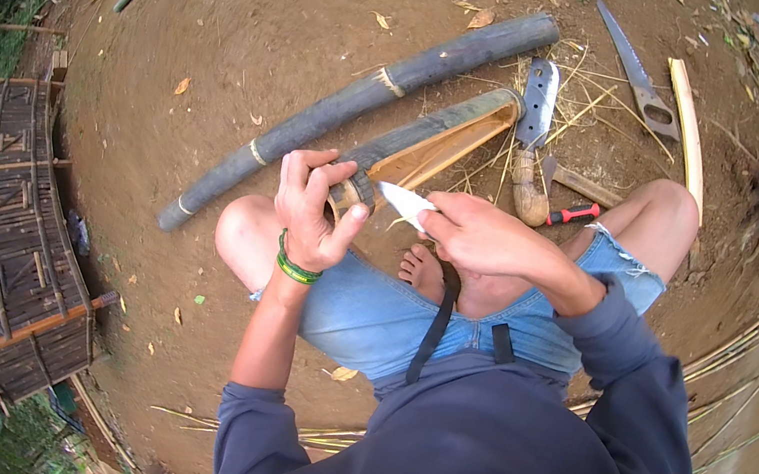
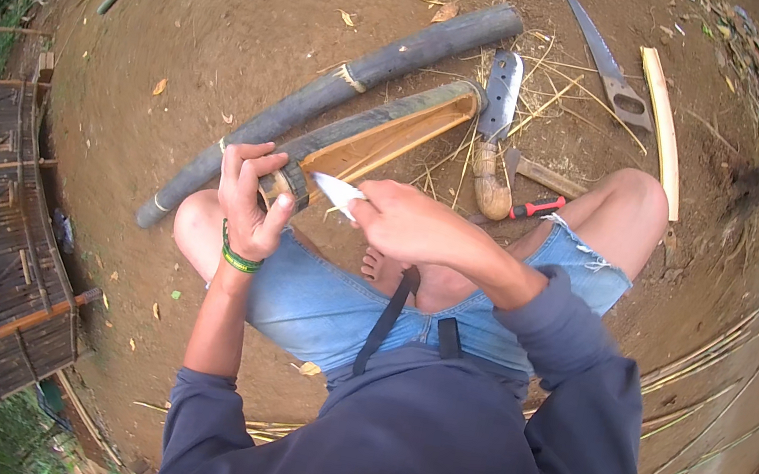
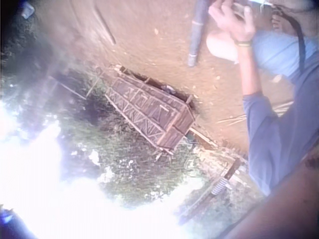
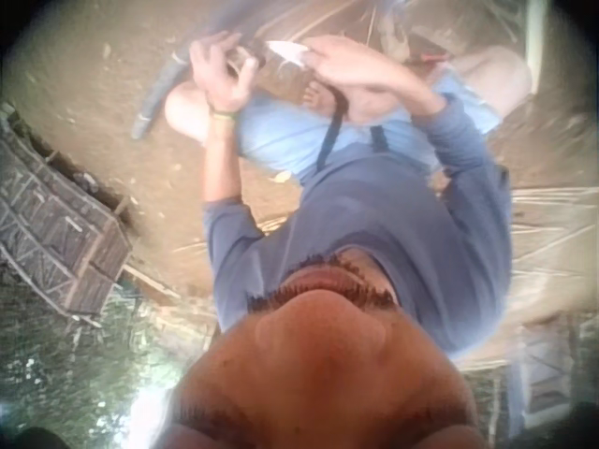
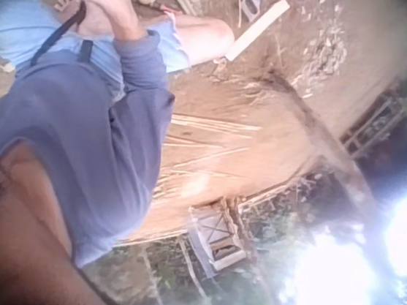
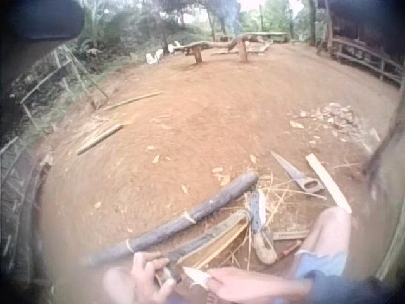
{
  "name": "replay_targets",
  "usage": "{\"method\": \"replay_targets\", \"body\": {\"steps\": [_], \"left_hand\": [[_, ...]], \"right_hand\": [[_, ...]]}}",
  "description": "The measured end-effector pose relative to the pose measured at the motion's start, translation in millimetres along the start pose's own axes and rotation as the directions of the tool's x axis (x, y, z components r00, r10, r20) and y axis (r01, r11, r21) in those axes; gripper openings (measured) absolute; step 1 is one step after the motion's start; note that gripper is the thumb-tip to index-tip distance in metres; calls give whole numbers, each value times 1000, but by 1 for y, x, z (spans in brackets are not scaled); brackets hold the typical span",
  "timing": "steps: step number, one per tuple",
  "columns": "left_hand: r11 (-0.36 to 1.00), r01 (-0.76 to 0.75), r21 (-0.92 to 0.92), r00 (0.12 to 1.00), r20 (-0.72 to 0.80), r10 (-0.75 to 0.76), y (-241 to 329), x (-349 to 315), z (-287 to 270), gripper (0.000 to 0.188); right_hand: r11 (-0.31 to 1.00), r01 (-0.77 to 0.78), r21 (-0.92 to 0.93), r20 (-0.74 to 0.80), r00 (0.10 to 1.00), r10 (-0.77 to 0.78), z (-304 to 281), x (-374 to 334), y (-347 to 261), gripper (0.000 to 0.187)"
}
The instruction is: The person sits on the ground and uses a knife to carve the interior of a split bamboo tube. They repeatedly scrape the inner surface to smooth it and remove material, occasionally rotating the tube to access different sections.
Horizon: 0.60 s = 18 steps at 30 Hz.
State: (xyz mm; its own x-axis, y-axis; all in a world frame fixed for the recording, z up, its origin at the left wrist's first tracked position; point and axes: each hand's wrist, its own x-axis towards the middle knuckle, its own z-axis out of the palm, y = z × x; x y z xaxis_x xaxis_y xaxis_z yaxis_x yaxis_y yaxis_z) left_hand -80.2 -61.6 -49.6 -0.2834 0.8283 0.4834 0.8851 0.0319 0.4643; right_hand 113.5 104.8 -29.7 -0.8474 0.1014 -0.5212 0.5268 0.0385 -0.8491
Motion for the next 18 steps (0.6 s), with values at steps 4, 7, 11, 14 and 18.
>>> {"method": "replay_targets", "body": {"steps": [4, 7, 11, 14, 18], "left_hand": [[997, -74, 17, 997, 19, 73, 5, -5, 3, 52], [992, -113, 56, 994, 15, 112, 12, -8, 6, 48], [994, -95, 60, 994, 69, 90, 27, -11, 8, 47], [997, -32, 64, 999, 39, 29, 29, -26, 10, 44], [997, -74, 25, 997, 6, 74, 16, -45, 12, 41]], "right_hand": [[927, 163, -337, 66, 987, -149, -2, 21, -2, 39], [878, 147, -456, 210, 976, -55, -14, 20, -18, 32], [797, 246, -552, 421, 907, 11, -14, 15, -23, 27], [915, 89, -393, 212, 977, -4, 23, 4, -4, 26], [782, 203, -589, 53, 975, -214, 58, 4, 25, 22]]}}
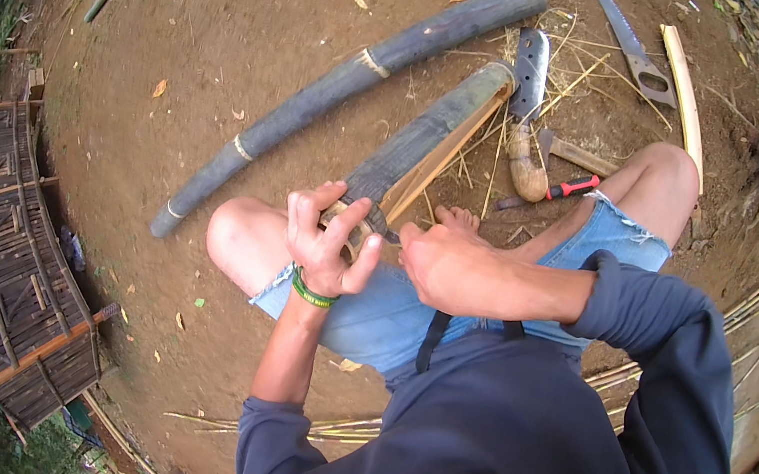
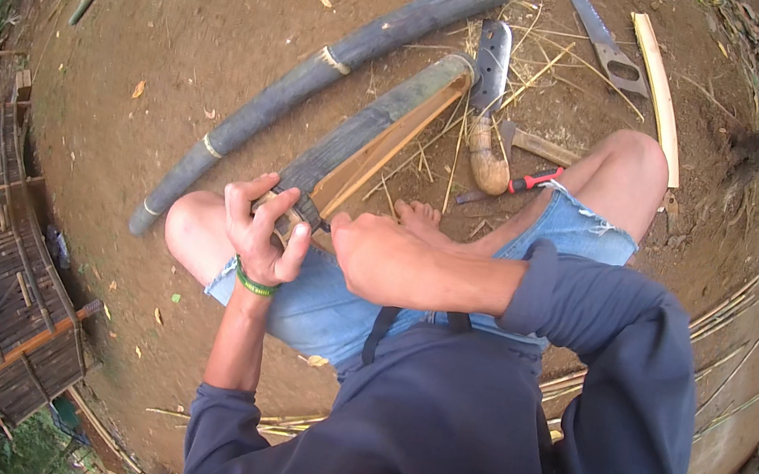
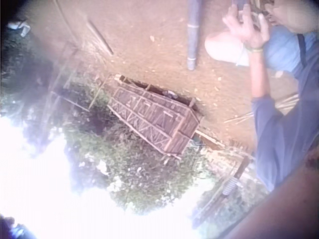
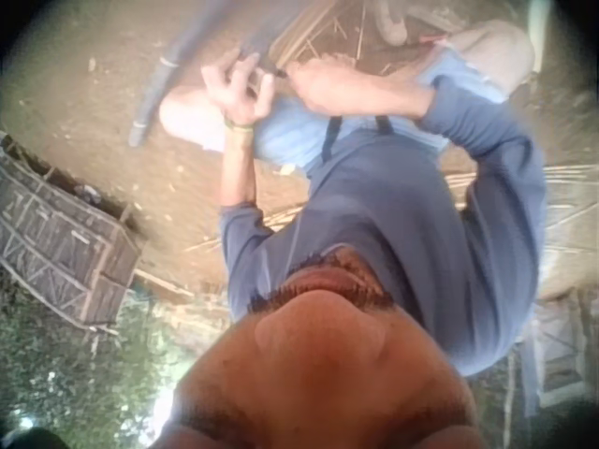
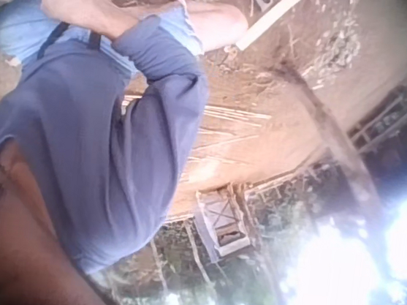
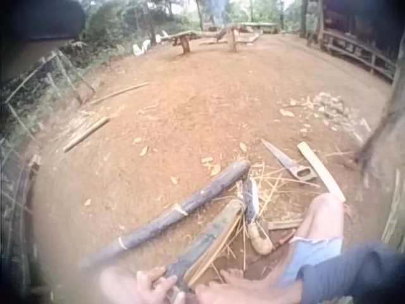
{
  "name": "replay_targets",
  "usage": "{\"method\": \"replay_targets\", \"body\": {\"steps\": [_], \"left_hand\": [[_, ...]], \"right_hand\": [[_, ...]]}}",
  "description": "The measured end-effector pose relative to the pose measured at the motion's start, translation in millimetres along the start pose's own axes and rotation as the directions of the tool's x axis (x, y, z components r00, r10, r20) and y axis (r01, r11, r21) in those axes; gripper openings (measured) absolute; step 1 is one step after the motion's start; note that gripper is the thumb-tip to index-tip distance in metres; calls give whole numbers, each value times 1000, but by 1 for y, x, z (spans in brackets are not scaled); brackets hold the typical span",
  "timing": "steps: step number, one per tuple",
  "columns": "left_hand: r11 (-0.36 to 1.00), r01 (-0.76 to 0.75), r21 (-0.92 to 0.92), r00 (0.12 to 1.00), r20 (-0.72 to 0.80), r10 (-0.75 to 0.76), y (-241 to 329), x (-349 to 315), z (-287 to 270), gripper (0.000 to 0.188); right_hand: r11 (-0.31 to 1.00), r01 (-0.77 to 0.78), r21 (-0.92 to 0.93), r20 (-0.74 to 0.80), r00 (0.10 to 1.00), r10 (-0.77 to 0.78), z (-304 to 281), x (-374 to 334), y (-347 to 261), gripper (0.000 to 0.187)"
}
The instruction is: The person sits on the ground and uses a knife to carve the interior of a split bamboo tube. They repeatedly scrape the inner surface to smooth it and remove material, occasionally rotating the tube to access different sections.
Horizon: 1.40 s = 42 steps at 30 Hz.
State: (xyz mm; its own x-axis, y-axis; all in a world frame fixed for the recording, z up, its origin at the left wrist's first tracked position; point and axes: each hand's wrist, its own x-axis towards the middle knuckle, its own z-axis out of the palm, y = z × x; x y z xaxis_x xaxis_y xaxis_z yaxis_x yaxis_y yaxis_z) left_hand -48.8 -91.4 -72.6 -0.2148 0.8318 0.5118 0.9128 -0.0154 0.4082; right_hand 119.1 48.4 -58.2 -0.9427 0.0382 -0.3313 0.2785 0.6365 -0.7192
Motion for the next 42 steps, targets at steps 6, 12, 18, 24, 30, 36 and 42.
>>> {"method": "replay_targets", "body": {"steps": [6, 12, 18, 24, 30, 36, 42], "left_hand": [[1000, -28, -8, 998, -56, 28, -4, -18, 7, 42], [993, 110, -47, 982, -147, -116, 25, -41, 31, 43], [998, 44, -41, 990, -134, -49, 19, -42, 38, 44], [994, -113, 11, 991, -73, 114, 19, -21, 40, 43], [989, -140, 54, 988, -50, 143, 22, -2, 36, 42], [998, -58, 32, 993, -100, 61, 34, 9, 51, 40], [977, 203, -70, 947, -238, -214, 18, 5, 52, 37]], "right_hand": [[999, 22, -35, 53, 998, -20, -9, 1, -3, 26], [976, 44, -213, 258, 966, 13, -37, -7, -6, 23], [995, -44, -90, 318, 945, 71, -85, -15, 27, 22], [977, 212, 3, 317, 927, -202, -46, 5, 66, 24], [947, 291, -134, 317, 918, -237, -58, -10, 39, 20], [989, -112, -91, 52, 992, 118, -59, -49, 15, 25], [937, -342, -72, -345, 890, 298, -62, -82, 88, 24]]}}
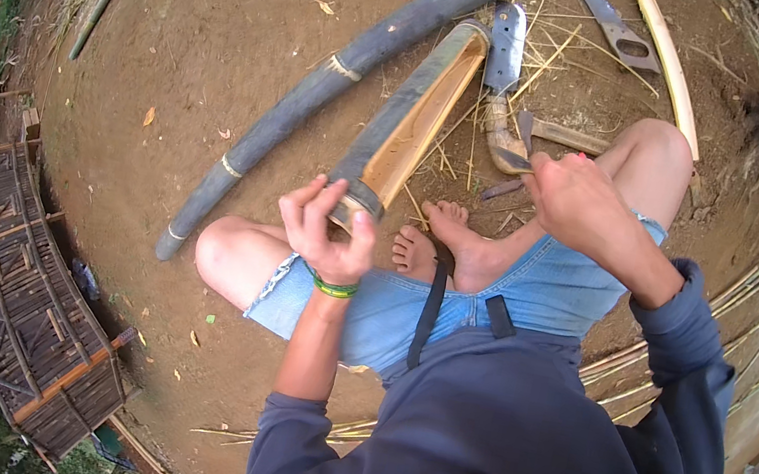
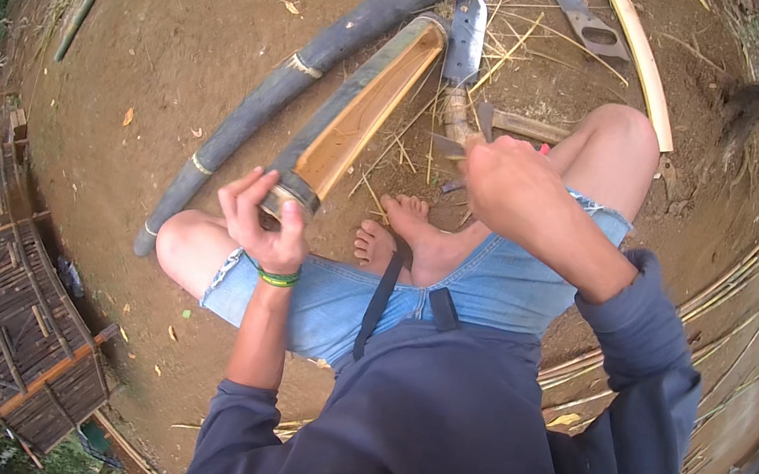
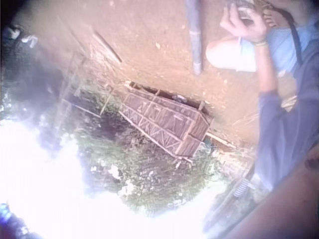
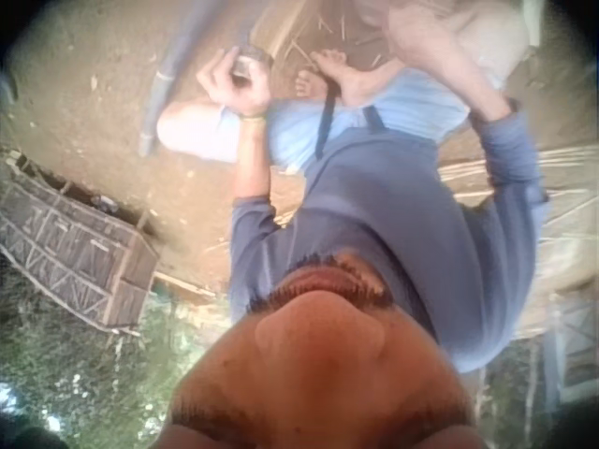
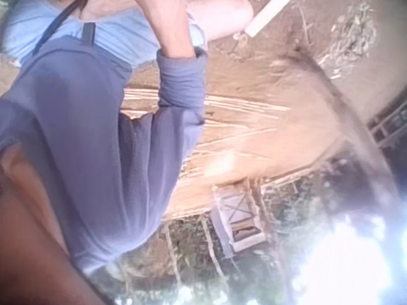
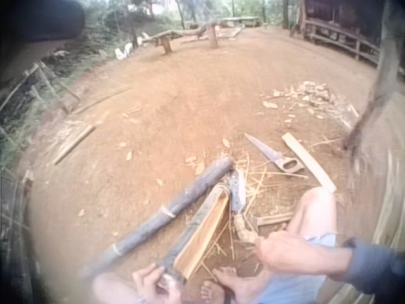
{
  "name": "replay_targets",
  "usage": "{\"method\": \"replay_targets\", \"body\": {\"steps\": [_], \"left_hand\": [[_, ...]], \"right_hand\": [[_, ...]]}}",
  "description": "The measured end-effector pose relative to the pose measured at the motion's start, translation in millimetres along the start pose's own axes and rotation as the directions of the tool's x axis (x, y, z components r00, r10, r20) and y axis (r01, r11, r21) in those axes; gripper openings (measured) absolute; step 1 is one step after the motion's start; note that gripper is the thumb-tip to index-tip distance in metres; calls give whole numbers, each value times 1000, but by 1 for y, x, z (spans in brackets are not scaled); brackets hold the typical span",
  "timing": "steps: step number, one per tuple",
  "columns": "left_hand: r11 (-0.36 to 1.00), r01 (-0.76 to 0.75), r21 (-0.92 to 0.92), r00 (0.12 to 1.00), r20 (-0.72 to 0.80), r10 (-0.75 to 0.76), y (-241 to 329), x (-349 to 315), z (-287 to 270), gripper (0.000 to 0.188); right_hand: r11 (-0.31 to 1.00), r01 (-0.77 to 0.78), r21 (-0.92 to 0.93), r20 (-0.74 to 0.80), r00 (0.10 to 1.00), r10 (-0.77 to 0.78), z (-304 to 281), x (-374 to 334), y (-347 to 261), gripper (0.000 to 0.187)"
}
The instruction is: The person sits on the ground and uses a knife to carve the interior of a split bamboo tube. They repeatedly scrape the inner surface to smooth it and remove material, occasionally rotating the tube to access different sections.
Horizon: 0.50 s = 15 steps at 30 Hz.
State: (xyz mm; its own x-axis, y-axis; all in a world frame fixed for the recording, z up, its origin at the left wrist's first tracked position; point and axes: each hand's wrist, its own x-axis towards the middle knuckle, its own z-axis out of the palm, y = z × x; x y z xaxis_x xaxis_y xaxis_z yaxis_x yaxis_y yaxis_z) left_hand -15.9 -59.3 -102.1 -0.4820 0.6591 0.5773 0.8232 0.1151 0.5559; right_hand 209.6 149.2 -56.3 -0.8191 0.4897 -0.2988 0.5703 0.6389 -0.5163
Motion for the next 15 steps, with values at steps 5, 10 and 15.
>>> {"method": "replay_targets", "body": {"steps": [5, 10, 15], "left_hand": [[983, 179, -45, 982, -50, -181, -4, 16, -1, 30], [987, 156, -42, 983, -89, -159, 11, 31, -21, 28], [982, 189, 2, 979, -74, -189, 17, 35, -48, 28]], "right_hand": [[768, 272, 580, -287, 950, -119, 60, 31, -9, 26], [545, 594, 592, -601, 776, -192, 108, 78, -65, 31], [625, 594, 506, -569, 775, -275, 113, 70, -78, 24]]}}
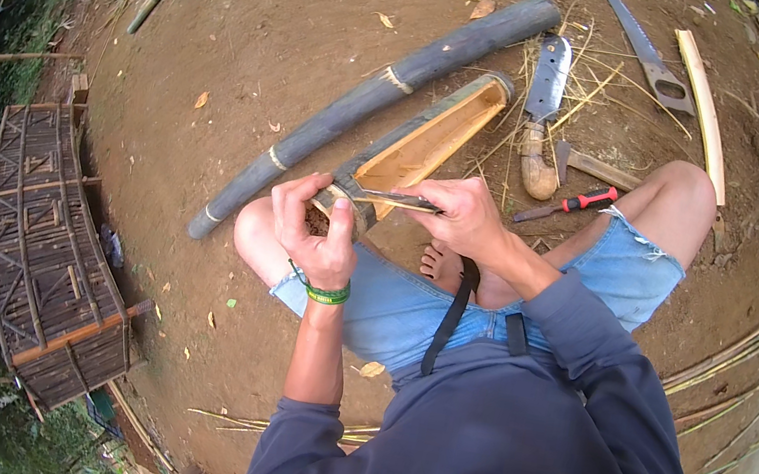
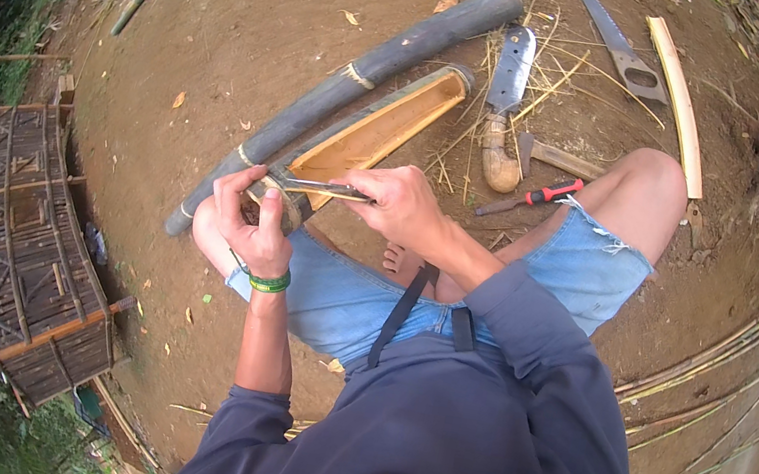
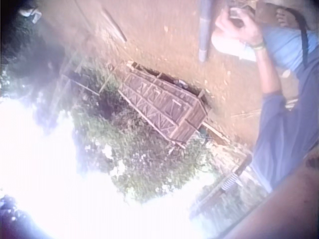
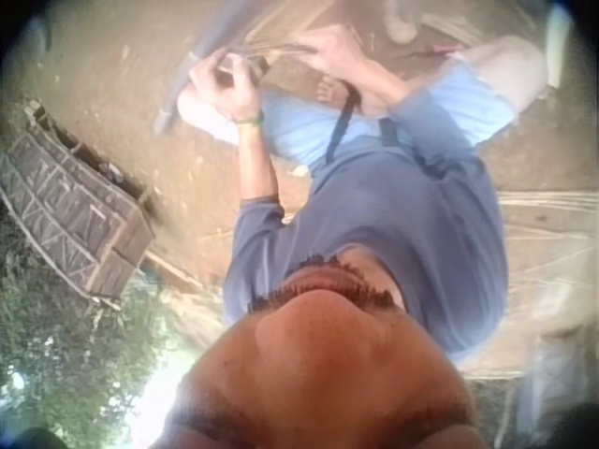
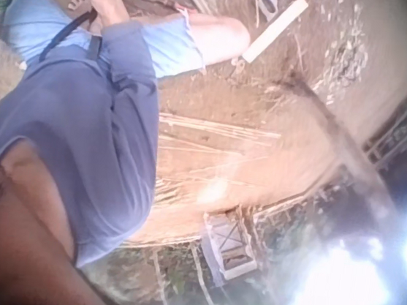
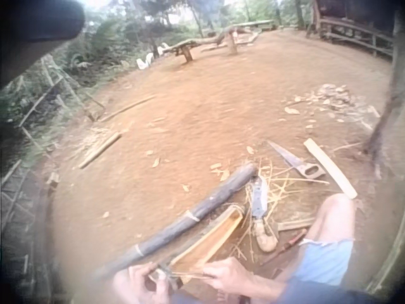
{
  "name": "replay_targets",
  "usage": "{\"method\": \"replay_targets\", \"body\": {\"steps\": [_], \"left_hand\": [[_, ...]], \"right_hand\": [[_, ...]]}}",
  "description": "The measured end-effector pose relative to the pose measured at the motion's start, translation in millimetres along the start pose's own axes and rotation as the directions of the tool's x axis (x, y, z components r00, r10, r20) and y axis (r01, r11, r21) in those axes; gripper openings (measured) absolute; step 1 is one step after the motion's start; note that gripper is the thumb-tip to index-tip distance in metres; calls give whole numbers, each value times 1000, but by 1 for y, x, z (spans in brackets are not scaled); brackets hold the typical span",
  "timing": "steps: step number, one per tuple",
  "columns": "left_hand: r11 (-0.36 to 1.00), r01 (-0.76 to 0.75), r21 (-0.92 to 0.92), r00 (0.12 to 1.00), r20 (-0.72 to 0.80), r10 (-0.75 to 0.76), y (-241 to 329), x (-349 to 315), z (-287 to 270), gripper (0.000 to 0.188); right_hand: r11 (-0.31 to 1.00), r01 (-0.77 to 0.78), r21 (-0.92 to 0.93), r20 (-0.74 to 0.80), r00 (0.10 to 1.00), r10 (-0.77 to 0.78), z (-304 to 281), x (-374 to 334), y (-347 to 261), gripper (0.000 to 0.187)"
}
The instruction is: The person sits on the ground and uses a knife to carve the interior of a split bamboo tube. They repeatedly scrape the inner surface to smooth it and remove material, occasionally rotating the tube to access different sections.
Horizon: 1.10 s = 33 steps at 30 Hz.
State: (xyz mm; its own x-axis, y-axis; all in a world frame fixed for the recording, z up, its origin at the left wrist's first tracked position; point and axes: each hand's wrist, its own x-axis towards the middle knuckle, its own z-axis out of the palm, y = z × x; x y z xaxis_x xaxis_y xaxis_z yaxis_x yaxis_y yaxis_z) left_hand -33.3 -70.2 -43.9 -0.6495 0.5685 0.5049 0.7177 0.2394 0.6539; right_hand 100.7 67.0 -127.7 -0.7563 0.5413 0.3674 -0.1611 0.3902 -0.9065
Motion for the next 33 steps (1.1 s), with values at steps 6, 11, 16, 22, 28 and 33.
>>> {"method": "replay_targets", "body": {"steps": [6, 11, 16, 22, 28, 33], "left_hand": [[998, 50, 30, 999, -4, -50, -8, -3, -5, 28], [985, 171, 11, 985, -31, -170, -13, -8, -4, 27], [995, 76, 63, 997, -33, -74, -20, -10, -6, 26], [1000, -3, -9, 998, 65, 4, -11, 2, -2, 32], [998, -56, -10, 989, 133, 57, -16, 14, -10, 37], [998, -61, -31, 984, 165, 66, -13, 18, -7, 39]], "right_hand": [[998, -65, -11, -93, 994, 64, -50, 22, -38, 21], [998, -35, 46, -315, 948, 48, -137, 51, -42, 16], [971, 76, -226, -573, 796, -196, -254, 84, -12, 22], [173, -490, -854, -519, 798, -305, -375, 77, 37, 46], [730, -573, -372, -347, 816, 463, -257, 49, 81, 40], [536, -596, -598, 131, 586, 799, -145, 33, 117, 36]]}}
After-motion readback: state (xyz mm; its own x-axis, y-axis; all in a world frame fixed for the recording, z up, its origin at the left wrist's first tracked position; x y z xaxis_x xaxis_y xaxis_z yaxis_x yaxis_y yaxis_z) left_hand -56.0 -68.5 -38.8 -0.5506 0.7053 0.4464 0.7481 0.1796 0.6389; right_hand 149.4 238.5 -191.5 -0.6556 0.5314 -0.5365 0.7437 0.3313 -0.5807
